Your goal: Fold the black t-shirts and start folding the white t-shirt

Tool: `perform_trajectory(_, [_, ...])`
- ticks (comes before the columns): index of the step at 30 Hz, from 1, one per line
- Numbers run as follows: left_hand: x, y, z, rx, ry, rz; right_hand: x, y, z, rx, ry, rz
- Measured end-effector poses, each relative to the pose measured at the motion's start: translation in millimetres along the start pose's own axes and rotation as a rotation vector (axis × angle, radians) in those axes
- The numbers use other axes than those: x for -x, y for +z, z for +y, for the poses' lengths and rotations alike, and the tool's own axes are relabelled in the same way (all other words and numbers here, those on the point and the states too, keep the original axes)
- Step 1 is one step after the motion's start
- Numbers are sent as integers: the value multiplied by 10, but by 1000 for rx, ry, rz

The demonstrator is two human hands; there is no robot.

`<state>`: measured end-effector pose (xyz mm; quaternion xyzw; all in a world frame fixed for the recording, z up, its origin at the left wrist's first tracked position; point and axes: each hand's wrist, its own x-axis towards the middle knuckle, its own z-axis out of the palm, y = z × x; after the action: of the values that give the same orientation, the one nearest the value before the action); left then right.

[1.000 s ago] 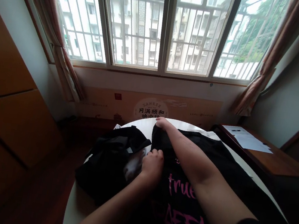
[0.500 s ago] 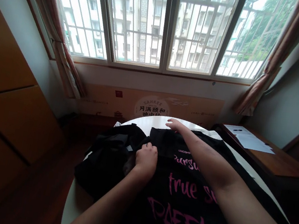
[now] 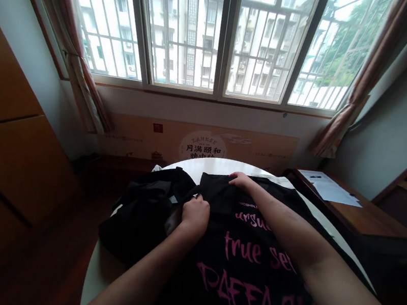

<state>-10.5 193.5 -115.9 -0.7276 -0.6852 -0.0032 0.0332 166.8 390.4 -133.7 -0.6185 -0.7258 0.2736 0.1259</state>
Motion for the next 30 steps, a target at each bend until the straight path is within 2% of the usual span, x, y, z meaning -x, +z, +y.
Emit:
perform_trajectory(4, [-8, 12, 1, -4, 7, -5, 252, 13, -8, 235, -112, 146])
perform_trajectory(8, [-7, 29, -5, -6, 23, -6, 713, -53, -50, 352, -284, 239])
perform_trajectory(12, [11, 28, -5, -1, 20, 9, 1482, -168, 73, 336, -399, 264])
perform_trajectory(16, [135, -146, 24, 7, 2, -2, 2456, -345, 563, 220, -436, 219])
perform_trajectory(17, [199, -237, 23, 13, 8, -10, 2701, -389, 742, 174, -403, 222])
perform_trajectory(19, [372, -463, -20, 30, 57, -43, 3165, -446, 1143, 45, -295, 322])
perform_trajectory(22, [732, -806, -214, 114, 193, -172, 3754, -397, 1743, -307, -14, 656])
perform_trajectory(24, [1026, -936, -406, 244, 201, -248, 4057, -258, 2064, -578, 101, 885])
perform_trajectory(25, [1186, -954, -503, 290, 180, -239, 4180, -162, 2188, -728, 147, 957])
perform_trajectory(27, [1527, -897, -660, 400, 94, -279, 4377, 67, 2360, -1023, 276, 959])
perform_trajectory(29, [1871, -741, -741, 469, -86, -343, 4511, 307, 2440, -1255, 414, 826])
perform_trajectory(30, [2033, -640, -753, 454, -177, -340, 4558, 419, 2454, -1338, 456, 732])
